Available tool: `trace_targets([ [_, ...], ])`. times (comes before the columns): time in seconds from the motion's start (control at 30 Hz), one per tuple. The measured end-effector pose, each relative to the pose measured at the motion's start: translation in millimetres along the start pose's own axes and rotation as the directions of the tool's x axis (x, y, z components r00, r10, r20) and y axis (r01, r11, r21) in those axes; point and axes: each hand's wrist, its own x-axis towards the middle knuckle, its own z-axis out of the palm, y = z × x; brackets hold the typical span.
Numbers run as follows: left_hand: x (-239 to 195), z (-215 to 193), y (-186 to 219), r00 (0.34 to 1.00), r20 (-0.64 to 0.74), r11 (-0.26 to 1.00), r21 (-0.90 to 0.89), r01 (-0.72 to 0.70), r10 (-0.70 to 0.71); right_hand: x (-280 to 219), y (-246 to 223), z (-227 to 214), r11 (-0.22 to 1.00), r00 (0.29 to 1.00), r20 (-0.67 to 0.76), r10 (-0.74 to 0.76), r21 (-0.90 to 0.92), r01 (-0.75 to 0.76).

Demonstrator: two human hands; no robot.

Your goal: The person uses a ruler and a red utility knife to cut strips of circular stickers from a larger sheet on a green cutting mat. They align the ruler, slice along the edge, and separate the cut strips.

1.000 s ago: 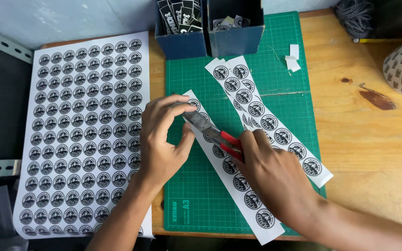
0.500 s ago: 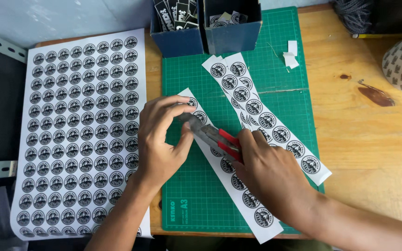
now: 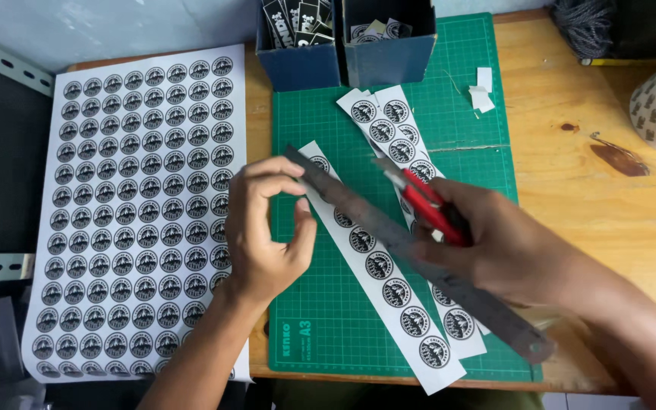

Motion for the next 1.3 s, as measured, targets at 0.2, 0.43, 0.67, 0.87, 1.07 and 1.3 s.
trace_targets([
  [0.2,-12,6,-10,0.877,0.48,0.985,0.139,-0.101,0.022,-8,5,-37,0.974,0.999,-0.047,-0.016,0.225,0.027],
  [0.43,-17,7,-9,0.776,0.628,0.952,0.269,-0.143,-0.061,-10,2,-39,0.949,0.972,-0.205,-0.112,0.268,0.166],
  [0.67,-8,5,-6,0.833,0.552,0.932,0.282,-0.23,0.039,-10,-5,-40,0.909,0.949,-0.29,-0.124,0.35,0.226],
  [0.87,-9,-3,-15,0.832,0.554,0.909,0.324,-0.262,0.042,-11,1,-41,0.909,0.938,-0.257,-0.234,0.285,0.305],
  [1.07,-8,-11,-18,0.843,0.534,0.887,0.418,-0.197,-0.064,-13,3,-44,0.916,0.942,-0.247,-0.228,0.272,0.293],
  [1.3,-10,-17,-23,0.769,0.626,0.92,0.367,-0.138,-0.134,-10,2,-43,0.941,0.947,-0.248,-0.203,0.216,0.259],
])
